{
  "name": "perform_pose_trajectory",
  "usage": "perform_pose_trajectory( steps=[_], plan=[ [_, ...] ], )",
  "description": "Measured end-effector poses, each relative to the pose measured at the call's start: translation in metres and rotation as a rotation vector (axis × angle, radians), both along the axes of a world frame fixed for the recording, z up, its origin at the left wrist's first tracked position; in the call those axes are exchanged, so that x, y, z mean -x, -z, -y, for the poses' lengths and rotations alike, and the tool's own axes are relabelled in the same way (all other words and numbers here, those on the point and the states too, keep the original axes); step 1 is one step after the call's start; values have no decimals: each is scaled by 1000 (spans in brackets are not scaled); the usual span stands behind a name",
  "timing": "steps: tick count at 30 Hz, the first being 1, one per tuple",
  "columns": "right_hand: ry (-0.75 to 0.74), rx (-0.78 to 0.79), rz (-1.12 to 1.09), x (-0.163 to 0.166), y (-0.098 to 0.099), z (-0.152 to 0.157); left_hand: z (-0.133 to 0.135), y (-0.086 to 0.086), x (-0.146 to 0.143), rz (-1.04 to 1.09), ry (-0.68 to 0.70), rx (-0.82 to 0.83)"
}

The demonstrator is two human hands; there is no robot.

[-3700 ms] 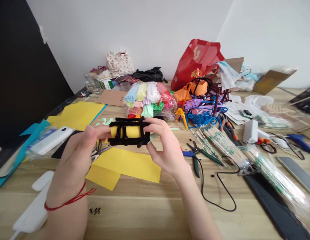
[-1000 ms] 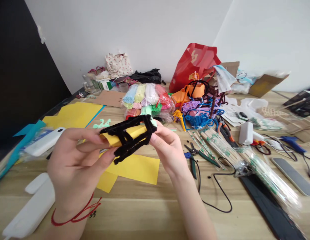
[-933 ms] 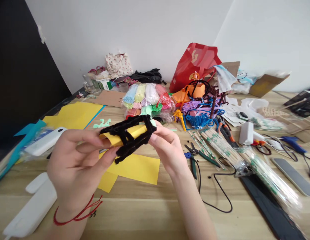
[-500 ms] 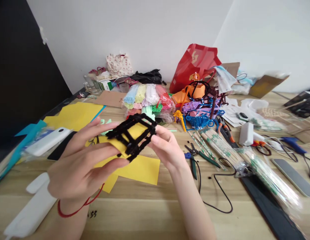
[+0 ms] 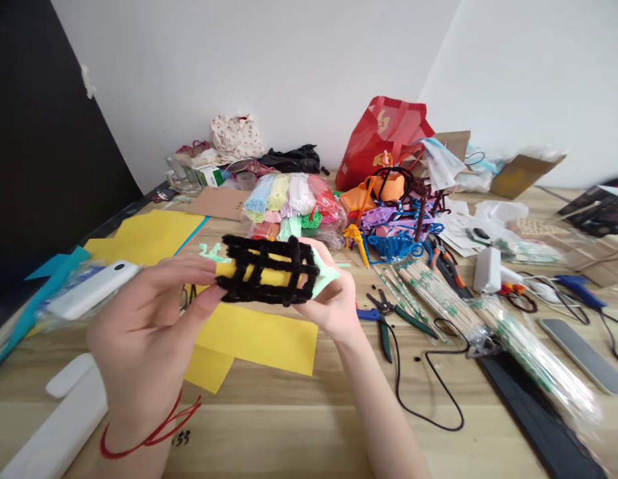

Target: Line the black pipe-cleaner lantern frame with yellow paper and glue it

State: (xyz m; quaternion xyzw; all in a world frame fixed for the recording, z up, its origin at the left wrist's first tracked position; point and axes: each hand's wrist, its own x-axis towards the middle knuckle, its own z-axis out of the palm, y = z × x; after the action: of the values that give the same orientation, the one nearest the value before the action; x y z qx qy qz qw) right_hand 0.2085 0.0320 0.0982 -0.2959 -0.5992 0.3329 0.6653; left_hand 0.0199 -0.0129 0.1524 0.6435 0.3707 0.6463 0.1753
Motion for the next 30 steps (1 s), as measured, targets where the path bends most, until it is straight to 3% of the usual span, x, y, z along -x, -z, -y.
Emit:
perform_pose_trajectory(
  steps=[4, 9, 12, 18, 21, 25, 30],
  plan=[
    [14, 49, 9, 1, -9, 3, -1, -5, 10, -161, 50, 5],
    [-84, 147, -38, 2, -18, 5, -2, -11, 20, -455, 23, -70],
    [-143, 232, -29, 3, -22, 6, -3, -11, 20, -515, 16, -56],
    [-250, 306, -7, -3, -23, 9, -16, -1, 18, -281, 13, 1],
    [-317, 324, -54, -8, -19, 11, -19, 2, 18, -148, 75, 62],
    [-224, 378, -52, -8, -17, 15, -18, 4, 16, -53, 181, 153],
    [-170, 324, -40, 0, -24, 19, -17, 6, 11, -75, 151, 180]
  ],
)
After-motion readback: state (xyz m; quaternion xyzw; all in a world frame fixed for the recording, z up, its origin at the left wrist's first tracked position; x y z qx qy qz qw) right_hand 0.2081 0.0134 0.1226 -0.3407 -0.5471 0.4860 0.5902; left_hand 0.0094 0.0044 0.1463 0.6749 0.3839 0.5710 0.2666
